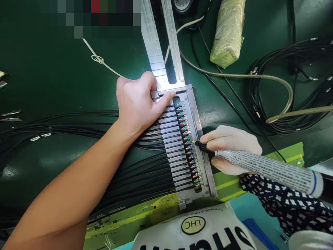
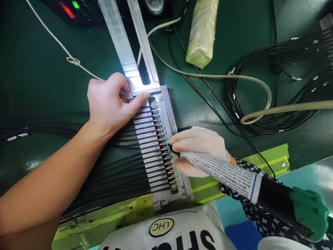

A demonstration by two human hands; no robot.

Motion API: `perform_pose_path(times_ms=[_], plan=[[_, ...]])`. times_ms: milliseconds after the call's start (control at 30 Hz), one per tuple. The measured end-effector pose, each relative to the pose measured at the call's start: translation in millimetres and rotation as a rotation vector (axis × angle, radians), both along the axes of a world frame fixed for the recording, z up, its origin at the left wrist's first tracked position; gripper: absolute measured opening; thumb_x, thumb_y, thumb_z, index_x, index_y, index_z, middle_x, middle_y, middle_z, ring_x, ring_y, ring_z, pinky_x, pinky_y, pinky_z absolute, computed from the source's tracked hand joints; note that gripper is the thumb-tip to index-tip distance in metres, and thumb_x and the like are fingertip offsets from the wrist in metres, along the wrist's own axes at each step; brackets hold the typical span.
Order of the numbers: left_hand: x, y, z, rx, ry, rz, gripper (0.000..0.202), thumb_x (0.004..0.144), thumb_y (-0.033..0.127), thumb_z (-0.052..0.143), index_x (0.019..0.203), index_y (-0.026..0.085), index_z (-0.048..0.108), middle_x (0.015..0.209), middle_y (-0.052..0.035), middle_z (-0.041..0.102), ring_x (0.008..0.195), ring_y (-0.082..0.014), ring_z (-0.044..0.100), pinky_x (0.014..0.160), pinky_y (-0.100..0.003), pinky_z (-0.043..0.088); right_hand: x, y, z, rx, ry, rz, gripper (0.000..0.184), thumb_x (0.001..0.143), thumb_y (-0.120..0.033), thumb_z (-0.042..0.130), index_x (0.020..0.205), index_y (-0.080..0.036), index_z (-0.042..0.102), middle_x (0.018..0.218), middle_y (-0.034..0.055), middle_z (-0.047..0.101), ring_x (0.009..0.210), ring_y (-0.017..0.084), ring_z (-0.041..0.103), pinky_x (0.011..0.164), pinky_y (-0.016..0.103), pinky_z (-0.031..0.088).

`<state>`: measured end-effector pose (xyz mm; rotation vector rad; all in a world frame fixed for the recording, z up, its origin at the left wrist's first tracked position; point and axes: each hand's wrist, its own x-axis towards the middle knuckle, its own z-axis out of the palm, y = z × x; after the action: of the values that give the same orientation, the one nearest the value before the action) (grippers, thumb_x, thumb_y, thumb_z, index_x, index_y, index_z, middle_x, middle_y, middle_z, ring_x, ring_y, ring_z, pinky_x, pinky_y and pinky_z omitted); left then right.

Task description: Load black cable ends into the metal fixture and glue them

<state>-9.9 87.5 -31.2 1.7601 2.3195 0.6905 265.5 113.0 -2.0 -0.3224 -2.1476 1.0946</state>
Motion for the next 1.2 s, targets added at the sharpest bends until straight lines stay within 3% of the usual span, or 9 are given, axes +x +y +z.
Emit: perform_pose_path(times_ms=[433,667,900,1200], plan=[[0.3,-0.1,-1.7,0.039,-0.058,0.006,0.038,0.082,0.062,0.065,0.075,0.028,0.052,0.06,0.0023,0.049,0.074,-0.0244,0.063,0.088,-0.05,0.041,-1.3,1.8,3.1,-0.026,-0.037,0.014,0.023,0.085,-0.03,0.079,0.102,-0.017,0.07,0.102,0.0126,0.076,0.088,0.022,0.075,0.075,0.033,0.063],[-0.9,-0.3,-1.1,0.027,0.021,-0.018,0.041,0.085,0.067,0.057,0.075,0.027,0.051,0.059,0.0022,0.051,0.066,-0.0226,0.06,0.083,-0.05,0.042,-1.5,2.9,1.9,-0.054,-0.004,0.02,0.027,0.082,-0.026,0.081,0.103,-0.015,0.07,0.103,0.014,0.075,0.091,0.023,0.075,0.078,0.034,0.064],[-0.1,-1.1,-0.2,0.019,-0.025,-0.013,0.038,0.086,0.065,0.058,0.082,0.027,0.056,0.063,0.0006,0.055,0.08,-0.0258,0.064,0.088,-0.049,0.039,-4.3,2.8,4.1,-0.051,-0.012,0.008,0.025,0.084,-0.028,0.08,0.104,-0.016,0.07,0.102,0.014,0.075,0.09,0.023,0.075,0.078,0.033,0.064],[0.8,-0.2,-4.2,0.039,-0.018,0.017,0.04,0.081,0.061,0.066,0.078,0.025,0.049,0.064,0.0017,0.051,0.079,-0.0254,0.064,0.087,-0.045,0.039,5.7,-3.5,5.4,-0.008,0.023,-0.006,0.028,0.083,-0.027,0.08,0.106,-0.015,0.071,0.107,0.0146,0.075,0.091,0.023,0.075,0.074,0.034,0.063]])
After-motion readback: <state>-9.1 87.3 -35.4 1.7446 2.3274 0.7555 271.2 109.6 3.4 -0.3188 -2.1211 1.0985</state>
